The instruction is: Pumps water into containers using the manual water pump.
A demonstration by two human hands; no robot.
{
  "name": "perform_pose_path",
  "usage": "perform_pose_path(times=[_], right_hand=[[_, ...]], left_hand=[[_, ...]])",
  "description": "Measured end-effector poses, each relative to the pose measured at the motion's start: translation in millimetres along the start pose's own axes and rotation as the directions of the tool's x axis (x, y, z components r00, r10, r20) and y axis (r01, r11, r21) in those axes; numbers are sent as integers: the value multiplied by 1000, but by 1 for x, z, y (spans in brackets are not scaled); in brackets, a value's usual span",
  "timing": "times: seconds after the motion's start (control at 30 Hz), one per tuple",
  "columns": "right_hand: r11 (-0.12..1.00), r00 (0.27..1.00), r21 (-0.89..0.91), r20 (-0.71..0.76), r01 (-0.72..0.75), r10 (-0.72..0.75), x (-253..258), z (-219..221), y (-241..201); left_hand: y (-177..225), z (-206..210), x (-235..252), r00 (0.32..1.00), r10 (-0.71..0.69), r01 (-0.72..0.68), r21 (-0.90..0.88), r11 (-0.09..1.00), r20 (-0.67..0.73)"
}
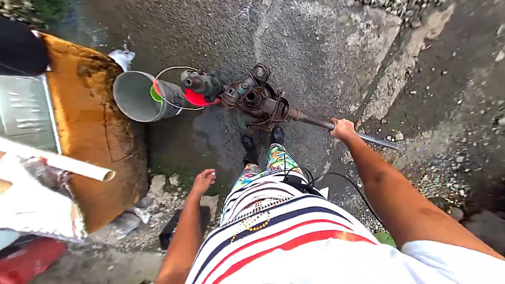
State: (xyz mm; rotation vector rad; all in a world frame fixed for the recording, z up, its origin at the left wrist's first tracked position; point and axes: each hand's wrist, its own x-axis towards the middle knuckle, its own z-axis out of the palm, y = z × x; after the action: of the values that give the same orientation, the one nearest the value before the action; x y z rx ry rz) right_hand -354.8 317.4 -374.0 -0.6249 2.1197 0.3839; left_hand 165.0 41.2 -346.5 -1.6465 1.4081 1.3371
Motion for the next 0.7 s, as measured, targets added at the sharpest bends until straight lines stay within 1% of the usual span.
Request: perform_pose_path(times=[0.1,0.17,0.2,0.27,0.3,0.37,0.47,0.53,0.57,0.63,0.7], right_hand=[[976,991,174,61,-130,121,15,20,-21],[960,985,239,128,-147,119,20,44,-25],[960,983,244,153,-141,106,17,57,-27],[959,979,244,174,-144,103,-8,70,-30],[958,982,250,161,-141,102,-28,68,-29],[962,986,240,130,-133,104,-73,48,-26],[985,994,132,44,-108,103,-140,3,-23],[994,994,45,-21,-104,105,-190,-33,-35],[995,993,2,-52,-102,102,-212,-52,-46],[992,990,-90,-118,-92,81,-238,-77,-71],[986,990,-129,-114,-103,89,-247,-90,-87]], left_hand=[[-8,0,-2,1000,-30,30,37,999,2],[-10,1,0,999,-31,31,48,998,7],[-10,0,2,1000,-24,23,47,999,11],[-9,-3,8,1000,5,-6,49,999,23],[-7,-5,12,999,27,-29,54,998,33],[2,-8,16,997,67,-70,70,995,49],[17,-15,23,988,140,-145,86,986,67],[25,-18,33,980,181,-187,74,980,77],[28,-20,38,980,182,-187,61,981,79],[27,-24,49,983,169,-173,42,984,77],[28,-24,60,987,139,-143,37,989,81]])
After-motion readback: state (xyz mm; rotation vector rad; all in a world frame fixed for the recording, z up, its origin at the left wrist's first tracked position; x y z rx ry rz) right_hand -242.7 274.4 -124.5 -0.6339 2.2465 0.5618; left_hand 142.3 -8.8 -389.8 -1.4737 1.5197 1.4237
